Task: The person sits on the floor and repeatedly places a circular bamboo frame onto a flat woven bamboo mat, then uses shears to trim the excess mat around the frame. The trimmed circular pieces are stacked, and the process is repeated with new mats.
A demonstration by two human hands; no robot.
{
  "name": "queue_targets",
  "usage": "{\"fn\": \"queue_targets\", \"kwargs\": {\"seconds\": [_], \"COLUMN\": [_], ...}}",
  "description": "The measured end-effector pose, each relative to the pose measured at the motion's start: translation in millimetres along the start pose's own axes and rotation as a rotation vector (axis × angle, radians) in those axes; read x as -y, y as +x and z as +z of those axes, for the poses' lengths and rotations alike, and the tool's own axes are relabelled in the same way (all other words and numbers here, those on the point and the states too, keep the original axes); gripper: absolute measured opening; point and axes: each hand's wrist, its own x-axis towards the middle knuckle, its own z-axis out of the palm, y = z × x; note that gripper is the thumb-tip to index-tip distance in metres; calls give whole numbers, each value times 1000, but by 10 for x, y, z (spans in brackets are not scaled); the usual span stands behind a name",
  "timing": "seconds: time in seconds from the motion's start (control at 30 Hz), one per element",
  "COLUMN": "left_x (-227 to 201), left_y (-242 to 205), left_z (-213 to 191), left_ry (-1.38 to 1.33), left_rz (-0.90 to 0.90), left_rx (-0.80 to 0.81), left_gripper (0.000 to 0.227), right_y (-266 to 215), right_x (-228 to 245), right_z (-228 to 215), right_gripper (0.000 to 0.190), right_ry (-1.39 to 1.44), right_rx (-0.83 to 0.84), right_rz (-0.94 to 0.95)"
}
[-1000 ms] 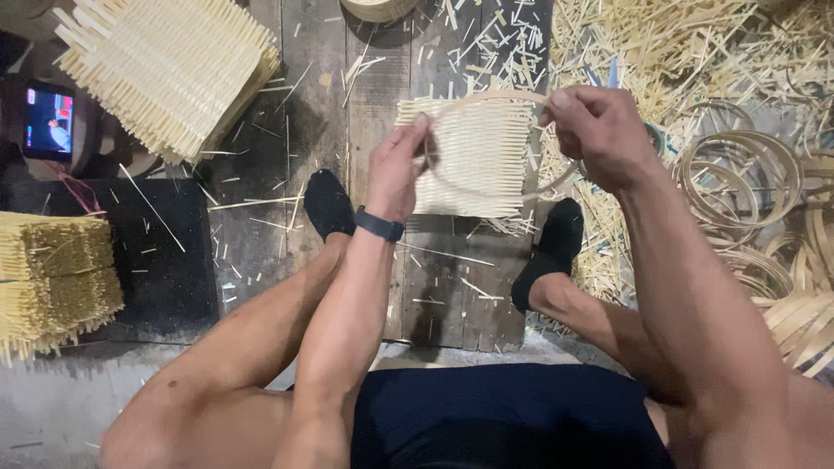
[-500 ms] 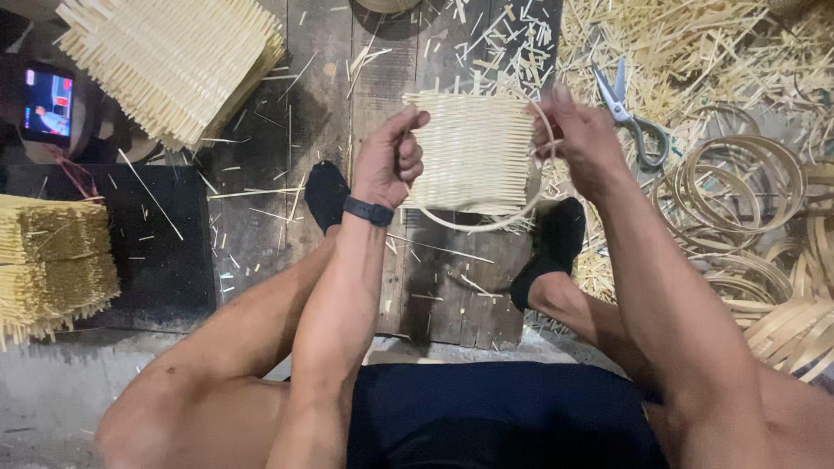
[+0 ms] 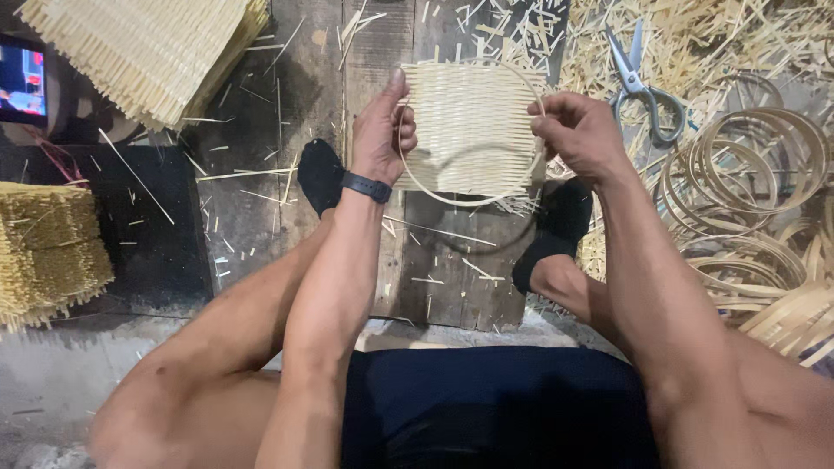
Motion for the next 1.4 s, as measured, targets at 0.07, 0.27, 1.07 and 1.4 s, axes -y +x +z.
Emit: {"fn": "queue_targets", "kwargs": {"seconds": [0.07,0.27,1.07,1.4], "left_x": [132,434,383,414], "left_y": [127,468,629,958], "left_z": [-61,-435,-481,-719], "left_ry": [70,994,1184,938], "left_rz": [116,650,446,84], "left_rx": [-61,-162,-194,-95], "left_gripper": [22,23,23,17], "right_y": [63,325,357,434], "right_x": [-130,-615,-898,-1096], "right_z": [75,358,424,371], "right_gripper": [22,17,20,24], "right_ry": [-36,-194,-510,-338], "right_rx": [-147,-399,-448,-423], "right_rz": [72,66,25,48]}}
